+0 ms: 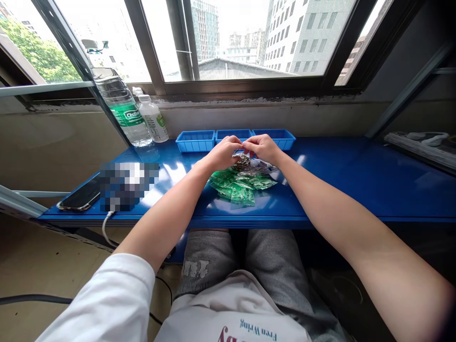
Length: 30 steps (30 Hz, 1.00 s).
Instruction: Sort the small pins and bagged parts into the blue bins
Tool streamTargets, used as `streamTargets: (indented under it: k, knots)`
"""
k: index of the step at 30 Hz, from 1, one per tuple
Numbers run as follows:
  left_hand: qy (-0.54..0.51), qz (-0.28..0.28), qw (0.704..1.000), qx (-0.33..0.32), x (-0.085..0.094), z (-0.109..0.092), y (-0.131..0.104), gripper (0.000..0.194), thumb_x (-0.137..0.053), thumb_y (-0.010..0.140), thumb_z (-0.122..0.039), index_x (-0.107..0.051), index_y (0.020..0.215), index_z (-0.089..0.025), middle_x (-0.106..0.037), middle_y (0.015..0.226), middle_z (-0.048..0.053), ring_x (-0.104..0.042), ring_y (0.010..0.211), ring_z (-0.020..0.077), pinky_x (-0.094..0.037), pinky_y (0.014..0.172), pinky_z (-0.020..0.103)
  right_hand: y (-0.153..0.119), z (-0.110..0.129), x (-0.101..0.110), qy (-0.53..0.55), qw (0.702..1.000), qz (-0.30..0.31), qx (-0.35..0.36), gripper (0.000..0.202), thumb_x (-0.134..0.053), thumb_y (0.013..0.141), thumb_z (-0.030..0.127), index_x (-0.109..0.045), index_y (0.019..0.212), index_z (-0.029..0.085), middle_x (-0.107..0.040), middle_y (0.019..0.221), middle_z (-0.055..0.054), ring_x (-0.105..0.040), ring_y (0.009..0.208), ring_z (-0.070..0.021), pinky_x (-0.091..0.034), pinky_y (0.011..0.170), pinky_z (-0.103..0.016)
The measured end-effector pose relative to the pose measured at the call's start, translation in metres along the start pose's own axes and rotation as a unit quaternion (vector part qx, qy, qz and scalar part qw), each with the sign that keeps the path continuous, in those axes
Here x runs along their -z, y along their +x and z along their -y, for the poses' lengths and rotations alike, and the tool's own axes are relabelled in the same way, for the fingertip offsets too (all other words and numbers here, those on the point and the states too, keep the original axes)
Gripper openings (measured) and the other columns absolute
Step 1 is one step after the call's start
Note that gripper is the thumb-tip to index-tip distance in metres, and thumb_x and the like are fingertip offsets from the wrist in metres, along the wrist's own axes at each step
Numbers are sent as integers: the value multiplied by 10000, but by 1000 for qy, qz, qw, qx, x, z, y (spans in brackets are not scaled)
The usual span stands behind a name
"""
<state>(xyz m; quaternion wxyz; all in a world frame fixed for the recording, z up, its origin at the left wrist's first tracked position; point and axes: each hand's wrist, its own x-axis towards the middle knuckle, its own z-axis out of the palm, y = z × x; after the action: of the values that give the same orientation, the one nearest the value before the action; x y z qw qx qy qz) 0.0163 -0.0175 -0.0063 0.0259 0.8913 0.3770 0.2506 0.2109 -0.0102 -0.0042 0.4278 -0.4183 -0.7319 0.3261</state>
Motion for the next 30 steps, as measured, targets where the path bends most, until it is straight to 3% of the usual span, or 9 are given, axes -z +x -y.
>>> streamTargets:
  k: [4,7,12,16,22,24,27,30]
  knots:
    - [-14,2,1000,-15,2,-2,-1,334,-707,865,-188,-795,1187,-210,-660,1299,98,-599,1242,270,-482,1117,381,0,4,0,22,1000,-8,-4,415,-828,735,552,-691,614,180,-684,597,-24,-560,509,-128,-374,459,-250]
    - [-18,1,999,-32,3,-3,-2,317,-717,878,-196,-803,1182,-214,-672,1283,94,-605,1236,260,-481,1111,368,-1,6,0,21,1000,-13,-7,424,-848,729,546,-678,589,183,-661,561,-12,-553,497,-123,-381,462,-248]
    - [-12,-2,1000,-22,4,-5,-2,297,-736,874,-233,-806,1162,-212,-692,1267,87,-619,1232,262,-482,1111,368,0,4,0,14,1000,-9,-8,283,-814,796,378,-697,624,186,-684,579,-7,-576,508,-127,-461,516,-254]
    - [-14,-28,999,-14,4,-6,-2,294,-704,888,-250,-792,1163,-194,-692,1272,98,-657,1171,251,-505,1065,354,1,3,1,27,999,-22,-13,220,-733,848,207,-670,638,185,-668,560,1,-576,497,-117,-448,498,-234]
    - [-22,-120,990,71,5,-8,-1,202,-616,957,-278,-736,1083,-176,-754,1068,73,-689,974,206,-518,861,297,-1,8,0,77,997,-24,-21,226,-746,863,194,-650,660,176,-669,575,-9,-562,487,-95,-382,430,-200]
    - [-22,-121,988,97,7,-10,-1,213,-599,974,-304,-737,1062,-169,-767,977,63,-683,881,192,-502,800,285,-1,9,0,84,996,-18,-20,236,-780,860,221,-656,667,170,-669,580,-12,-560,489,-91,-378,425,-196]
    - [1,-98,987,130,8,-12,0,313,-548,1007,-339,-752,857,-156,-747,789,58,-641,729,180,-470,709,290,-1,9,0,91,996,-13,-18,259,-829,846,256,-660,672,165,-671,588,-15,-555,487,-90,-380,421,-195]
    - [5,-95,986,134,8,-12,0,309,-572,991,-327,-768,828,-153,-755,760,60,-640,696,181,-471,695,293,-2,9,1,90,996,-10,-18,239,-830,850,242,-672,689,162,-678,600,-18,-565,497,-95,-379,419,-195]
